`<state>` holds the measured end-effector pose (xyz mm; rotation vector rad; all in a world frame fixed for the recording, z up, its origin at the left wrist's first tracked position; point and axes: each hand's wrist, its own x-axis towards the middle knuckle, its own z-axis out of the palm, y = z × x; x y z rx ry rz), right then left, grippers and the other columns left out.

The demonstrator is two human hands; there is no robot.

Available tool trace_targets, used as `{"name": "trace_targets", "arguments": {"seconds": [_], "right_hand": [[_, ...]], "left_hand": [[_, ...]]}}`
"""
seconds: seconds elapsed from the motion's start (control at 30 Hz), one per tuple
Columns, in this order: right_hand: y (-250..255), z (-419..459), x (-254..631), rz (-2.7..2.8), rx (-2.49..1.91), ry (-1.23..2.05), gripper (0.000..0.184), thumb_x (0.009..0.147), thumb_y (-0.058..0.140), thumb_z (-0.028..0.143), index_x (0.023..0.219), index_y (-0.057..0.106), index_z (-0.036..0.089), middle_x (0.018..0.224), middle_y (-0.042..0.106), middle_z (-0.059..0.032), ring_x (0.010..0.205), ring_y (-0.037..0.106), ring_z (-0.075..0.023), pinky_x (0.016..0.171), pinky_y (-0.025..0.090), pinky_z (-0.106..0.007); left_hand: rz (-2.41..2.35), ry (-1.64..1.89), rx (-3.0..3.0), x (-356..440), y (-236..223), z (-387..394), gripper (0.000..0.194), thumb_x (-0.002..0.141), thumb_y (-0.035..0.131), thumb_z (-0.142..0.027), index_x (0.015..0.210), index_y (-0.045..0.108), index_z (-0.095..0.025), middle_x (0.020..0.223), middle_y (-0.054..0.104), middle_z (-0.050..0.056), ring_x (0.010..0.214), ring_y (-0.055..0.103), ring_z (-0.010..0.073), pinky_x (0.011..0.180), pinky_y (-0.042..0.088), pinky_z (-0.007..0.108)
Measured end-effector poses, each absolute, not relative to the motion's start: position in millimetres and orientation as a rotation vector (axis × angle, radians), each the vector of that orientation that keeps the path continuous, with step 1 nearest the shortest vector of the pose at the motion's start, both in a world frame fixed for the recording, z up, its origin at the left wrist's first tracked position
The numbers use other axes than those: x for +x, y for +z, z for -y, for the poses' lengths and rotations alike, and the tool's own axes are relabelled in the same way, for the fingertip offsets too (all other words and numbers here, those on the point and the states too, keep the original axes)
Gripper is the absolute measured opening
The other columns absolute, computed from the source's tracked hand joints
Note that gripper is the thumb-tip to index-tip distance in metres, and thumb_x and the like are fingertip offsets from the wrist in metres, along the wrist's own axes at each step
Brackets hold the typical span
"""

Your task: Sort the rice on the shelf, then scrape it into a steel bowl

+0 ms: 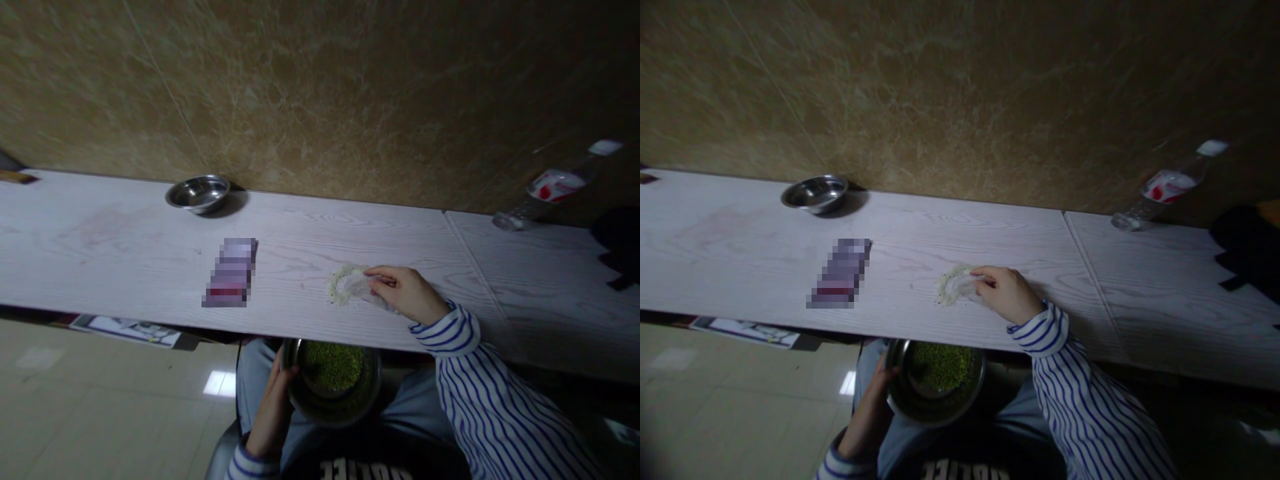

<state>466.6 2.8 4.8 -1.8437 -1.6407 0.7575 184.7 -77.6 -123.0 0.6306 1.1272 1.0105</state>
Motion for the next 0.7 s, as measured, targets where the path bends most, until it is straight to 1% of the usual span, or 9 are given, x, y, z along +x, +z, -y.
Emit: {"name": "trace_targets", "arguments": {"seconds": [0.1, 0.2, 0.27, 0.4, 0.47, 0.57, 0.7], "right_hand": [[8, 8, 474, 1.626, -1.928, 0.596, 0.031, 0.087, 0.063, 0.023, 0.112, 0.081, 0.017, 0.096, 0.083, -0.0097, 0.082, 0.078, -0.0242, 0.076, 0.061, -0.033], [9, 18, 478, 1.621, -2.009, 0.516, 0.031, 0.087, 0.064, 0.023, 0.112, 0.081, 0.017, 0.089, 0.083, -0.0087, 0.076, 0.077, -0.0240, 0.069, 0.060, -0.032], [7, 21, 478, 1.628, -2.028, 0.505, 0.031, 0.087, 0.063, 0.024, 0.112, 0.081, 0.018, 0.087, 0.083, -0.0082, 0.074, 0.077, -0.0238, 0.068, 0.060, -0.032], [1, 21, 474, 1.643, -1.990, 0.519, 0.032, 0.088, 0.061, 0.024, 0.113, 0.081, 0.017, 0.095, 0.083, -0.0105, 0.083, 0.078, -0.0247, 0.077, 0.061, -0.033], [-1, 20, 472, 1.640, -1.970, 0.571, 0.033, 0.088, 0.061, 0.024, 0.113, 0.080, 0.016, 0.096, 0.083, -0.0104, 0.082, 0.078, -0.0242, 0.074, 0.061, -0.032], [-1, 21, 469, 1.624, -1.918, 0.672, 0.032, 0.087, 0.061, 0.023, 0.112, 0.080, 0.017, 0.091, 0.083, -0.0085, 0.077, 0.078, -0.0223, 0.066, 0.060, -0.029], [-1, 23, 471, 1.591, -1.864, 0.702, 0.030, 0.086, 0.062, 0.023, 0.109, 0.081, 0.016, 0.091, 0.083, -0.0091, 0.076, 0.078, -0.0222, 0.066, 0.060, -0.029]], "left_hand": [[-1.146, 0.994, 0.651, 185, -124, 77, 0.055, 0.087, 0.060, -0.033, 0.142, 0.062, -0.027, 0.156, 0.055, 0.005, 0.154, 0.034, 0.0304, 0.126, 0.023, 0.045], [-1.120, 0.984, 0.650, 186, -124, 77, 0.055, 0.088, 0.060, -0.032, 0.143, 0.061, -0.027, 0.156, 0.055, 0.005, 0.154, 0.033, 0.0298, 0.127, 0.022, 0.045], [-1.108, 0.993, 0.649, 186, -125, 77, 0.055, 0.088, 0.060, -0.032, 0.143, 0.060, -0.027, 0.157, 0.055, 0.004, 0.154, 0.033, 0.0290, 0.128, 0.021, 0.045], [-1.101, 1.001, 0.625, 186, -128, 78, 0.055, 0.088, 0.061, -0.030, 0.143, 0.060, -0.027, 0.157, 0.054, 0.004, 0.155, 0.031, 0.0292, 0.129, 0.018, 0.046], [-1.101, 1.002, 0.607, 186, -129, 79, 0.056, 0.088, 0.062, -0.031, 0.144, 0.060, -0.027, 0.156, 0.055, 0.005, 0.155, 0.032, 0.0302, 0.129, 0.018, 0.048], [-1.108, 1.018, 0.601, 186, -126, 79, 0.054, 0.087, 0.063, -0.031, 0.141, 0.063, -0.029, 0.155, 0.057, 0.004, 0.154, 0.033, 0.0299, 0.129, 0.019, 0.047], [-1.121, 1.020, 0.575, 188, -117, 79, 0.052, 0.085, 0.064, -0.031, 0.137, 0.067, -0.029, 0.152, 0.060, 0.003, 0.153, 0.036, 0.0296, 0.128, 0.021, 0.045]]}}
